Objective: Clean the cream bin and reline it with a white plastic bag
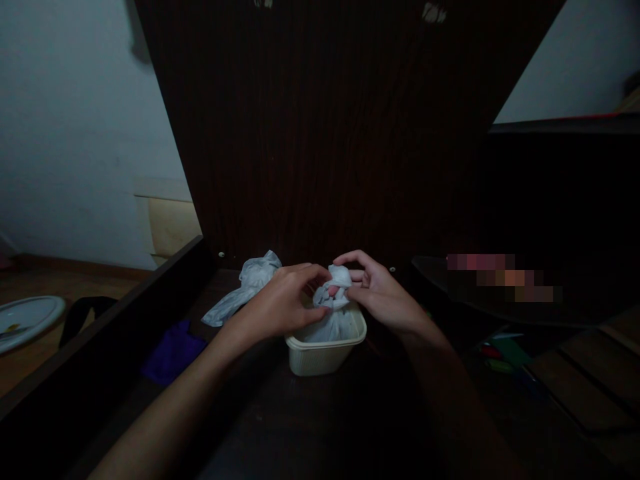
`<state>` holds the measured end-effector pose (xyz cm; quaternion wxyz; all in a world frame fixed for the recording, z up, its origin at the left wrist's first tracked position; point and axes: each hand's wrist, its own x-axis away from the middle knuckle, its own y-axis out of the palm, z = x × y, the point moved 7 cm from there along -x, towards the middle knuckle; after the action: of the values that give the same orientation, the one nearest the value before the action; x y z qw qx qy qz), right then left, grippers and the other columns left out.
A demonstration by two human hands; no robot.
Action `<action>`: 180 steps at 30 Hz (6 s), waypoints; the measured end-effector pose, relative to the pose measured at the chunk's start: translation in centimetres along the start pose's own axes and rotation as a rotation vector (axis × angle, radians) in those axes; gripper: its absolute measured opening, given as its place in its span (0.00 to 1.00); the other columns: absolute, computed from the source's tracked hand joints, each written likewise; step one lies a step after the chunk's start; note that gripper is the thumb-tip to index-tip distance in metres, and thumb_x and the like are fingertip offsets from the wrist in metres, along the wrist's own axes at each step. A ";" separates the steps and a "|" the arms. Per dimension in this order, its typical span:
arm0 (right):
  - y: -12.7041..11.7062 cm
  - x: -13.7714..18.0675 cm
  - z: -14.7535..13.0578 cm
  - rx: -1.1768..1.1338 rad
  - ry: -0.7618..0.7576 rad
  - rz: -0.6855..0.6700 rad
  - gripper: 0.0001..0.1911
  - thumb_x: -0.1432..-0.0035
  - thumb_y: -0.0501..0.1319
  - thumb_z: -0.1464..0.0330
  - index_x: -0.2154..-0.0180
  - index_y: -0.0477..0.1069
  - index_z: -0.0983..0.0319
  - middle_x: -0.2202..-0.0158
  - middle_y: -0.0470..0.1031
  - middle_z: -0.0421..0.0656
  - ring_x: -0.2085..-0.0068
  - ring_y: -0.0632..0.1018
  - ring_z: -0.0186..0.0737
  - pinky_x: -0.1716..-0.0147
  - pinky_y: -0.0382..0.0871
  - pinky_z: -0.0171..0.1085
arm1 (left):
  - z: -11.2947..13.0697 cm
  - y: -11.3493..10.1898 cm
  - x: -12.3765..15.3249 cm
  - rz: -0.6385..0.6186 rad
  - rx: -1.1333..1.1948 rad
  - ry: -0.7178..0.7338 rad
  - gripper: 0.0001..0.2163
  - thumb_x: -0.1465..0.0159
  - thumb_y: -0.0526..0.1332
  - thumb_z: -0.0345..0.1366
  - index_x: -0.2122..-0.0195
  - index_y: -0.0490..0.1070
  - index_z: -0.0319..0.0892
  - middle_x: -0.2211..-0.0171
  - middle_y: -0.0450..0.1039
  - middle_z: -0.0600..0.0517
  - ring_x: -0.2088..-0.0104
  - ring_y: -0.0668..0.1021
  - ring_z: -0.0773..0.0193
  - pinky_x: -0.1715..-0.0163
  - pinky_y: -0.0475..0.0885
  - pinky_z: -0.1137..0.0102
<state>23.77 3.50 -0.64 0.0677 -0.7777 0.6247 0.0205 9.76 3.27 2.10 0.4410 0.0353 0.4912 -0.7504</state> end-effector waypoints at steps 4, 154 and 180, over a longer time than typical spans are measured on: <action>-0.2 0.0 -0.3 0.022 -0.029 0.002 0.25 0.58 0.65 0.75 0.56 0.66 0.57 0.62 0.77 0.39 0.65 0.81 0.39 0.69 0.74 0.36 | 0.1 -0.1 0.1 0.005 -0.068 0.048 0.17 0.43 0.65 0.26 0.51 0.74 0.40 0.57 0.81 0.49 0.61 0.81 0.60 0.59 0.73 0.69; 1.9 0.7 -2.4 0.760 -0.419 0.157 0.24 0.52 0.76 0.58 0.56 0.75 0.59 0.60 0.73 0.42 0.61 0.74 0.40 0.65 0.67 0.37 | -3.1 -0.5 -0.4 0.106 0.710 -0.283 0.15 0.42 0.70 0.43 0.66 0.68 0.40 0.74 0.71 0.57 0.78 0.73 0.71 0.78 0.68 0.76; 0.1 0.3 -2.5 0.423 -0.352 0.073 0.11 0.43 0.57 0.73 0.67 0.79 0.60 0.63 0.78 0.43 0.61 0.77 0.41 0.64 0.70 0.39 | -2.6 0.5 -0.2 -0.019 0.359 -0.130 0.23 0.40 0.70 0.38 0.44 0.69 0.44 0.61 0.75 0.52 0.70 0.72 0.68 0.72 0.67 0.74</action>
<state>23.57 2.87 1.82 0.3352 -0.7076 0.6214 0.0269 9.23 5.38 0.52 0.4514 0.0604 0.3204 -0.8306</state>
